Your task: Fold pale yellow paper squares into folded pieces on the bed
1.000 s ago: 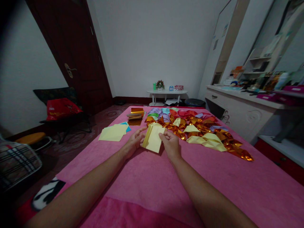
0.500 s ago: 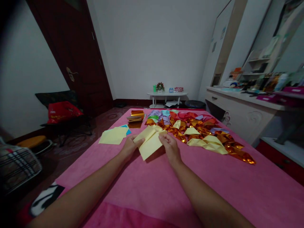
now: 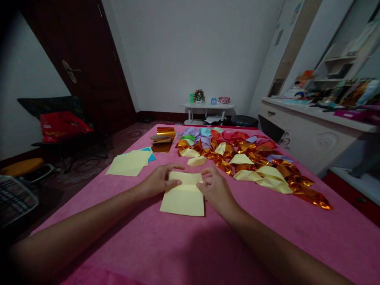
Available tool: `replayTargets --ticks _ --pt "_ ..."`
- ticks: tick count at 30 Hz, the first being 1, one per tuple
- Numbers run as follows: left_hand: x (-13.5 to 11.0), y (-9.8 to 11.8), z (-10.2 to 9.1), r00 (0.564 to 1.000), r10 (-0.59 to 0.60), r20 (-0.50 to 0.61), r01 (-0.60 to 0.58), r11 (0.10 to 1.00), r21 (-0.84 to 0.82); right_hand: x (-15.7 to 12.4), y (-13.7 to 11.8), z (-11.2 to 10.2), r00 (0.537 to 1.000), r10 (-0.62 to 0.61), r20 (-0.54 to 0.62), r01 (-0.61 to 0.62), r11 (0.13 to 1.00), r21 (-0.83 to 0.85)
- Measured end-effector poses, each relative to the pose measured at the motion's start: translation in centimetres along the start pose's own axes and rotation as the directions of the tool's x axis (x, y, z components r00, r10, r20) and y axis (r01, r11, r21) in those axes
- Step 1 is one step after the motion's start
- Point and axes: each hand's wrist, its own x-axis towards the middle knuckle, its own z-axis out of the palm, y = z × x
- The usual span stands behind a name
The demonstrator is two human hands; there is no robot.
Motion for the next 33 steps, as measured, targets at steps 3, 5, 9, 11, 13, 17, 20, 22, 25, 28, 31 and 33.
replayTargets --ticks 3,5,9,11,13,17,20,22,25,28,31,33 --pt "-1.0 -0.5 0.1 0.997 0.060 -0.058 -0.042 0.960 0.277 0.0 0.4 0.0 0.998 -0.050 0.025 0.055 0.952 -0.302" --pt "-1.6 -0.3 -0.1 0.985 0.152 -0.080 -0.089 0.849 0.520 -0.1 0.4 0.0 0.995 -0.095 0.042 0.102 0.816 -0.569" --pt "-2.4 0.6 -0.3 0.928 0.373 0.004 -0.236 0.578 0.781 -0.7 0.2 -0.5 0.947 -0.288 0.143 0.300 0.633 -0.713" --pt "-2.7 0.8 -0.2 0.913 0.387 0.130 -0.326 0.499 0.803 -1.1 0.3 -0.9 0.876 -0.386 0.289 0.479 0.633 -0.609" --pt "-3.1 0.8 -0.2 0.899 0.356 0.254 -0.408 0.476 0.779 -1.5 0.5 -1.3 0.826 -0.421 0.374 0.563 0.658 -0.500" --pt "-3.8 0.7 -0.2 0.847 0.468 0.251 -0.435 0.339 0.834 -2.0 0.4 -1.8 0.819 -0.451 0.354 0.572 0.682 -0.456" --pt "-3.9 0.8 -0.1 0.784 0.540 0.305 -0.498 0.256 0.828 -2.2 0.3 -2.0 0.820 -0.466 0.333 0.573 0.666 -0.478" --pt "-3.7 0.8 0.0 0.781 0.487 0.392 -0.571 0.302 0.763 -2.4 0.2 -2.2 0.813 -0.477 0.334 0.582 0.638 -0.505" --pt "-3.2 0.6 -0.2 0.869 0.332 0.366 -0.493 0.519 0.699 -2.7 0.1 -2.7 0.806 -0.452 0.382 0.591 0.575 -0.566" --pt "-2.8 0.6 -1.1 0.924 0.189 0.332 -0.360 0.722 0.591 -3.0 -0.1 -3.1 0.796 -0.413 0.442 0.605 0.549 -0.577" --pt "-2.6 1.2 -2.5 0.912 0.070 0.404 -0.281 0.824 0.492 -3.1 -0.1 -3.2 0.795 -0.405 0.451 0.605 0.574 -0.551" --pt "-2.5 1.8 -3.3 0.893 0.020 0.450 -0.252 0.850 0.463 -2.8 0.0 -3.1 0.784 -0.419 0.458 0.619 0.578 -0.532"
